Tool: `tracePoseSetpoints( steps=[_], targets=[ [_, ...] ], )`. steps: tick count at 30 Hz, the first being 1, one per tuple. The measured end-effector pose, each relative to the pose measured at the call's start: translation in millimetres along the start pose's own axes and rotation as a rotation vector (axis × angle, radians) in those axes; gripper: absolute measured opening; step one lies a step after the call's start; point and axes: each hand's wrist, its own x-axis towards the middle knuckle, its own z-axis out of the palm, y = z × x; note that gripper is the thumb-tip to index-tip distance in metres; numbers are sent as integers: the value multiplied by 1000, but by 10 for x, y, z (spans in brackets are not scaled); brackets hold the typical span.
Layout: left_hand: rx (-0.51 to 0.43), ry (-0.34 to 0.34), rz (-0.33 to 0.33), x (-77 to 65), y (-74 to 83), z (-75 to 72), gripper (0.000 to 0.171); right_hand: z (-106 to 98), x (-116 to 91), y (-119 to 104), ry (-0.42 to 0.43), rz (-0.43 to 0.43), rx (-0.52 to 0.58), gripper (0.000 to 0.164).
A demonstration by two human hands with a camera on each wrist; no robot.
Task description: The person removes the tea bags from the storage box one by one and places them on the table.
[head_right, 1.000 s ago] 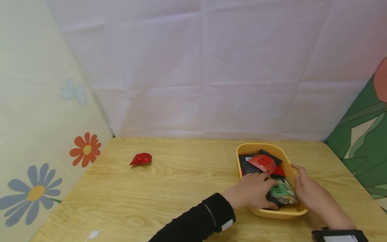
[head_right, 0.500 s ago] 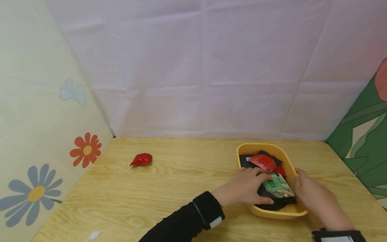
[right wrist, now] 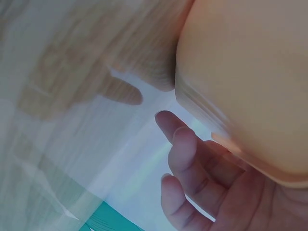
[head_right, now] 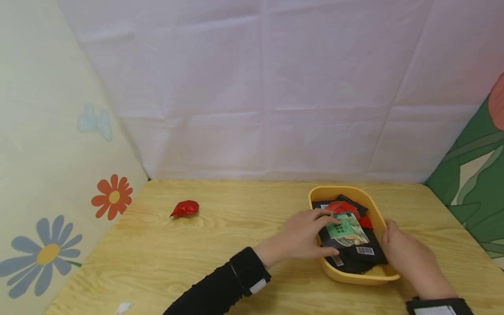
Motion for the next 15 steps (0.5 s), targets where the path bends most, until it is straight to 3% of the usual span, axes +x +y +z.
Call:
tracePoseSetpoints(
  steps=[7,15],
  targets=[
    [9,56,-64,-168,-290,-58,69,-1,-20,8,67,-40,11,38],
    [-30,95,-198,-689,-796,-144,73,2,-28,6,73,-78,32,37]
  ],
)
